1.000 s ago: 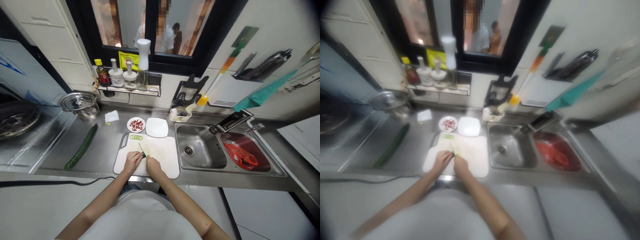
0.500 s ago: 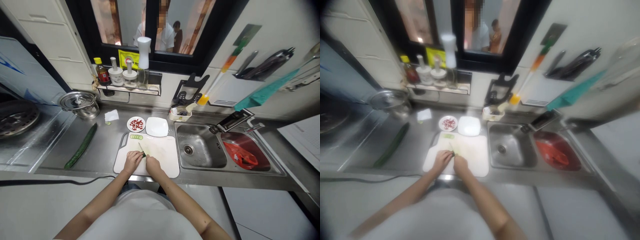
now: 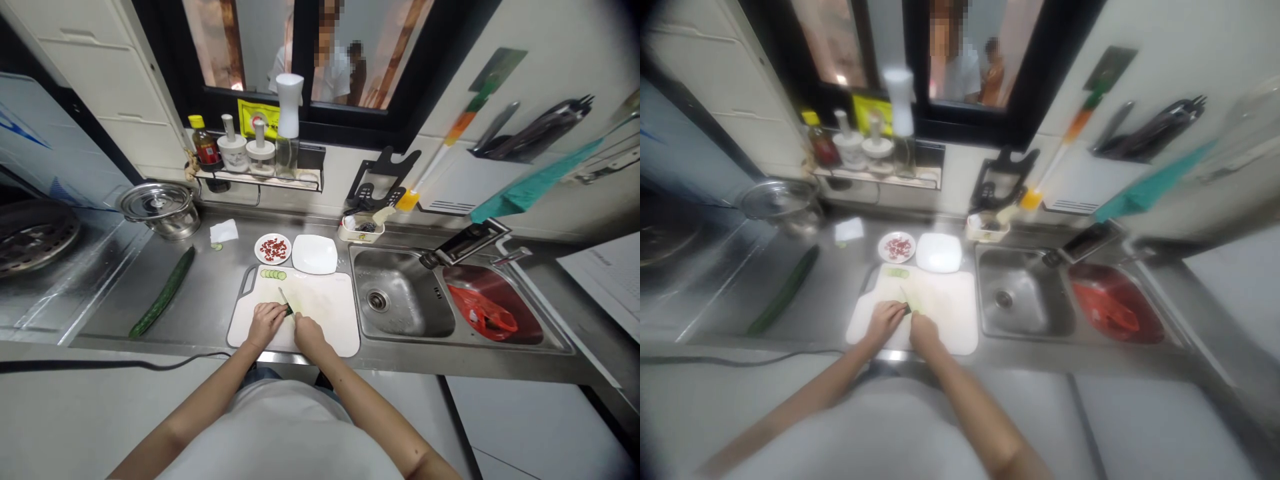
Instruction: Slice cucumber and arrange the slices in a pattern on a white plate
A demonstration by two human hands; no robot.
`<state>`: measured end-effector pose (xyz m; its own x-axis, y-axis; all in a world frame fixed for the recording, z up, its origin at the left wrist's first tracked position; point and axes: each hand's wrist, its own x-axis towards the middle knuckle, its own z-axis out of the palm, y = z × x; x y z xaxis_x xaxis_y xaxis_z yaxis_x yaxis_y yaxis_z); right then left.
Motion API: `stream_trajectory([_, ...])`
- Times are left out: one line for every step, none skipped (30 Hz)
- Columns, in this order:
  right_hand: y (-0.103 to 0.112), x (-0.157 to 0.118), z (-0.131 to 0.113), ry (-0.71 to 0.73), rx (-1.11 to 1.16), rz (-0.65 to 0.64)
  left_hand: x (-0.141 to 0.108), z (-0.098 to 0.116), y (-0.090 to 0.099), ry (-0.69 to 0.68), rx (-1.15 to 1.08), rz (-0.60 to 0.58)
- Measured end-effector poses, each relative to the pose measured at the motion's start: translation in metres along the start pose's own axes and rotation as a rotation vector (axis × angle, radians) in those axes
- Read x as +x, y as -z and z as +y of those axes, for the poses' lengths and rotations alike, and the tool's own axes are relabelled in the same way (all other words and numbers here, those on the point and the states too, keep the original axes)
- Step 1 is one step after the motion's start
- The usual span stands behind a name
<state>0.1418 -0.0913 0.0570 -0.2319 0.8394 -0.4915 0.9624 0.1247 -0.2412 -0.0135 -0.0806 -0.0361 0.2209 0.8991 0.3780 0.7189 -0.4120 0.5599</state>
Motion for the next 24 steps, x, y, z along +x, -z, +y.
stream_trajectory([0.0,0.001,0.0,-0.001,-0.001,-0.003,0.0,0.0,0.0,0.001,-0.003,-0.001])
stream_trajectory([0.0,0.002,0.0,0.0,-0.004,-0.007,0.0,0.0,0.0,0.002,-0.006,-0.002])
stream_trajectory([-0.001,0.003,0.0,0.002,-0.006,-0.01,0.0,0.0,0.0,0.002,-0.008,-0.003])
stream_trajectory([-0.001,0.005,0.0,0.004,-0.007,-0.013,0.0,0.0,0.0,0.003,-0.008,-0.002])
stream_trajectory([-0.001,0.006,-0.001,0.005,-0.006,-0.012,0.0,0.0,0.0,0.004,-0.007,-0.003])
stream_trajectory([-0.002,0.008,-0.001,0.005,-0.002,-0.009,0.0,0.0,0.001,0.004,-0.005,-0.003])
stream_trajectory([-0.002,0.009,-0.001,0.004,0.004,-0.003,0.001,0.0,0.001,0.005,-0.003,-0.003])
stream_trajectory([-0.002,0.01,-0.002,0.003,0.012,0.005,0.001,0.001,0.001,0.006,-0.002,-0.004])
stream_trajectory([-0.003,0.012,-0.002,0.0,0.021,0.015,0.001,0.001,0.001,0.006,-0.001,-0.004])
stream_trajectory([-0.003,0.013,-0.002,-0.001,0.029,0.024,0.001,0.001,0.001,0.005,-0.001,-0.007])
stream_trajectory([-0.003,0.015,-0.002,0.001,0.038,0.033,0.001,0.001,0.001,0.005,-0.001,-0.008])
stream_trajectory([-0.004,0.016,-0.003,0.002,0.045,0.038,0.001,0.002,0.002,0.005,-0.001,-0.007])
stream_trajectory([-0.004,0.017,-0.003,0.002,0.052,0.041,0.0,0.002,0.002,0.005,-0.001,-0.006])
stream_trajectory([-0.004,0.018,-0.004,0.001,0.058,0.044,0.0,0.002,0.002,0.005,0.001,-0.002])
stream_trajectory([-0.004,0.019,-0.005,0.002,0.063,0.049,0.0,0.002,0.001,0.005,0.002,0.002])
stream_trajectory([-0.003,0.02,-0.006,0.004,0.068,0.056,0.0,0.002,0.001,0.004,0.004,0.008])
stream_trajectory([-0.003,0.021,-0.007,0.003,0.07,0.064,0.0,0.002,0.001,0.004,0.006,0.012])
stream_trajectory([-0.003,0.021,-0.008,0.003,0.072,0.071,-0.001,0.002,0.001,0.004,0.007,0.014])
stream_trajectory([-0.003,0.021,-0.008,0.005,0.072,0.078,-0.001,0.001,0.0,0.003,0.007,0.015])
stream_trajectory([-0.003,0.021,-0.009,0.003,0.07,0.08,-0.001,0.001,0.0,0.002,0.007,0.014])
stream_trajectory([-0.003,0.02,-0.01,-0.002,0.067,0.08,-0.001,0.001,0.0,-0.001,0.007,0.01])
stream_trajectory([-0.003,0.02,-0.011,-0.006,0.061,0.081,-0.001,0.0,-0.001,-0.004,0.008,0.008])
stream_trajectory([-0.003,0.019,-0.011,-0.008,0.054,0.082,-0.001,0.0,-0.001,-0.006,0.01,0.006])
stream_trajectory([-0.003,0.017,-0.011,-0.008,0.046,0.084,-0.001,-0.001,-0.001,-0.008,0.014,0.007])
